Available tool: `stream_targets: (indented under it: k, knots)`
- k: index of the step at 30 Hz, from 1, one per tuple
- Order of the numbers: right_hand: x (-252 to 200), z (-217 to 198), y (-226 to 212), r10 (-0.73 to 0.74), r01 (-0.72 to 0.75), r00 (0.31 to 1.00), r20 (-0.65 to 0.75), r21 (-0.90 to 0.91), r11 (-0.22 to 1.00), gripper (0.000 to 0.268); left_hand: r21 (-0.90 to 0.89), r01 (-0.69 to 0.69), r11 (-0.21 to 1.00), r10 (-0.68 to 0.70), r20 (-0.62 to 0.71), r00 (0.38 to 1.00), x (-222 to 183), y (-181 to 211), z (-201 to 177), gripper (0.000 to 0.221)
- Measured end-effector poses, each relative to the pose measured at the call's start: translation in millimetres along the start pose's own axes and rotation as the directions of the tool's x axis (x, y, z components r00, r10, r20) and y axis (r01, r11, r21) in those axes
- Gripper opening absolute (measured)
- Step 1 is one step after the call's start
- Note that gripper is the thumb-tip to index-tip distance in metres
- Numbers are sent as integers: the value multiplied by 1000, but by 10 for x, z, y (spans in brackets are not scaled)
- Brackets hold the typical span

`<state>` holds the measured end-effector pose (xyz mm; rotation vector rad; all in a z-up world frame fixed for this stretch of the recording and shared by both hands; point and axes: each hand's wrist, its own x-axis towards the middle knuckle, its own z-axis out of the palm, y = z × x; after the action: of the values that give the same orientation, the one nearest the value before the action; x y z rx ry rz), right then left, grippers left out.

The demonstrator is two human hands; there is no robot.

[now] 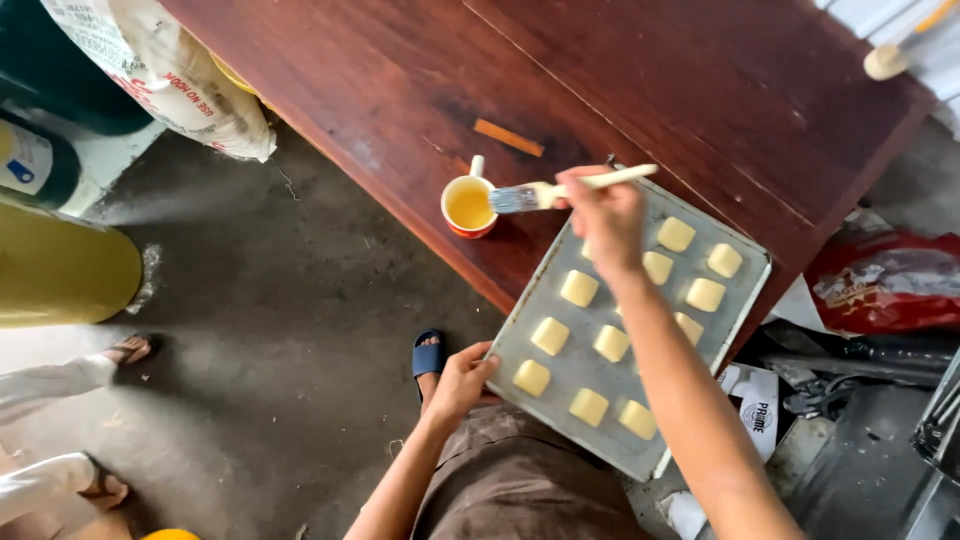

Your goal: Brushing egg wash onto small pieces of dough on a baking tray.

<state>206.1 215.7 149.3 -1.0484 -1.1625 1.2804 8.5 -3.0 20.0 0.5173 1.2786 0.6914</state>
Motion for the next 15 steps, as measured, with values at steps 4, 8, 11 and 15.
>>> stream_targets:
  k: [4,8,11,15]
  knots:
    - [53,559,316,4,7,999,54,-207,978,16,-64,-16,998,24,134,991,56,-66,-100,40]
    - [-141,669,253,9,13,998,67,-327,945,19,-81,-39,996,57,232,971,151,-86,-206,44]
    - [-508,454,248,144,-144,989,-16,-216,966,29,-132,-22,991,63,308,949,259,-158,-289,53]
    - [-1319,-229,73,112,-254,895,-431,-288,923,35,-83,32,996,2,380,925,316,-18,-373,61]
